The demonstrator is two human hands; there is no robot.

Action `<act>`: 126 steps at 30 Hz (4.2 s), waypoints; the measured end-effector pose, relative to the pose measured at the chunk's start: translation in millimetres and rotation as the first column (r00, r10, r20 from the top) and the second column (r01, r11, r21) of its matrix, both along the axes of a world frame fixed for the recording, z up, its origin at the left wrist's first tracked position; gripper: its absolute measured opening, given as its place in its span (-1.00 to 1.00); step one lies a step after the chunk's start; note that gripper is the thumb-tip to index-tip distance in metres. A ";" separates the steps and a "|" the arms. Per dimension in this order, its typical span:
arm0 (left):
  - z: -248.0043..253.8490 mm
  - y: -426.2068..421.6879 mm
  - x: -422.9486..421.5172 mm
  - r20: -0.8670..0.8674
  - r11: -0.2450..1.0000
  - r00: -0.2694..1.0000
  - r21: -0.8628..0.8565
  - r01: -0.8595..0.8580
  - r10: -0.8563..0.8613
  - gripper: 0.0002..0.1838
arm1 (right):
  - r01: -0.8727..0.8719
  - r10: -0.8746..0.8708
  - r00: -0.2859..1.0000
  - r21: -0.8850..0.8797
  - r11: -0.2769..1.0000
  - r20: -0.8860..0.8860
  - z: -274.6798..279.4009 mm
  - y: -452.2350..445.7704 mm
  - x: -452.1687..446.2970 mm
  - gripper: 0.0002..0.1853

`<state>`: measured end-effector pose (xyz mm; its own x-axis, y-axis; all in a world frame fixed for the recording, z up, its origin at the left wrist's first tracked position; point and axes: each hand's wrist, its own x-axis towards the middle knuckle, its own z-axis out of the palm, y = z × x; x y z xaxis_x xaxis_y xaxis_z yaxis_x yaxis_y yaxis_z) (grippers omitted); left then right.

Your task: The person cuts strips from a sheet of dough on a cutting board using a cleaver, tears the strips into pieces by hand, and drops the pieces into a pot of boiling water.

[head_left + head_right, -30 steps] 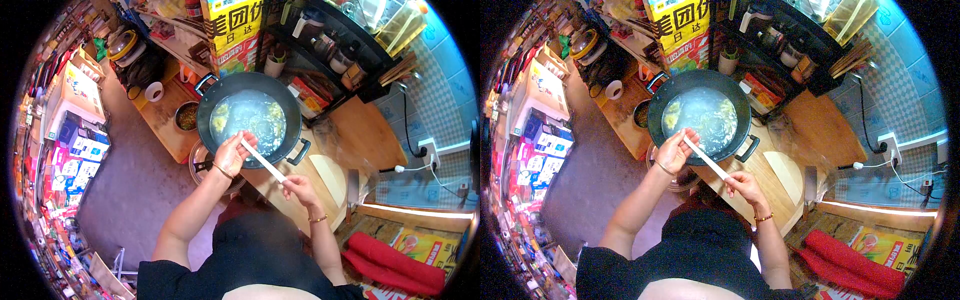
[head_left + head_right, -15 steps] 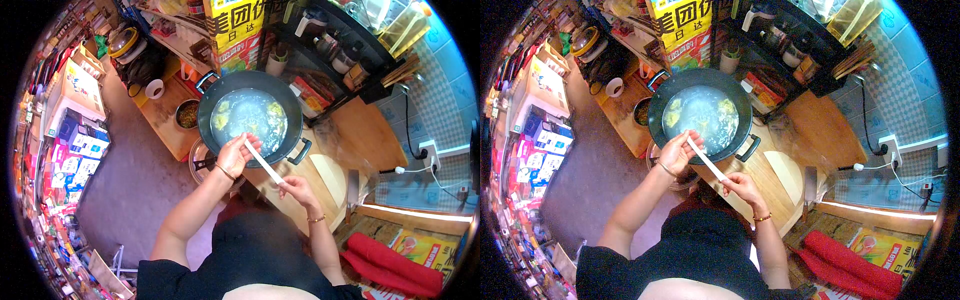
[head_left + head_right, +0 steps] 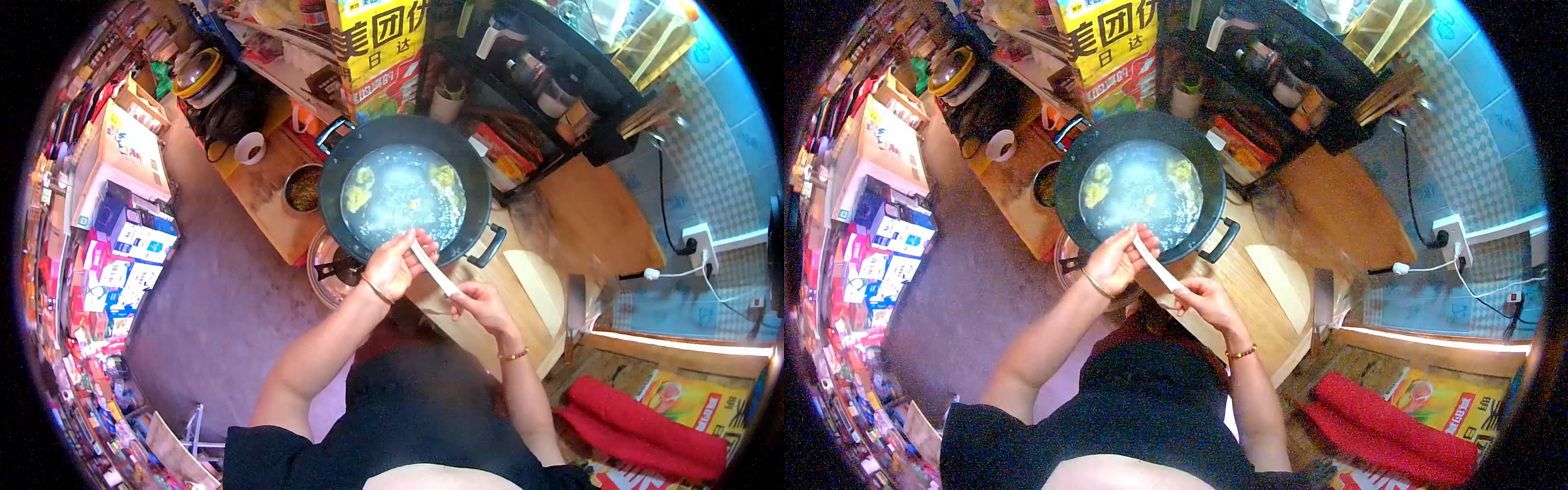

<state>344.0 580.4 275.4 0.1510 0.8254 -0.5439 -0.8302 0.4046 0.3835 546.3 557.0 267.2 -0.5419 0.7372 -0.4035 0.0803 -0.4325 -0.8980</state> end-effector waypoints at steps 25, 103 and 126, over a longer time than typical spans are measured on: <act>13.5 9.1 -17.0 -0.111 0.993 0.990 0.089 -0.079 0.089 -0.76 | 0.068 -0.070 0.996 -0.050 0.996 -0.049 1.6 -8.2 12.1 -0.81; 5.1 -4.9 -5.3 -0.195 0.995 0.978 0.089 -0.051 0.067 -0.73 | 0.046 -0.047 0.998 -0.027 0.999 -0.047 7.4 -2.9 -3.2 -0.81; 12.0 -9.1 -0.8 -0.131 0.987 0.990 0.157 -0.026 0.047 -0.77 | 0.071 -0.071 0.997 -0.029 0.997 0.005 13.4 -2.7 0.7 -0.83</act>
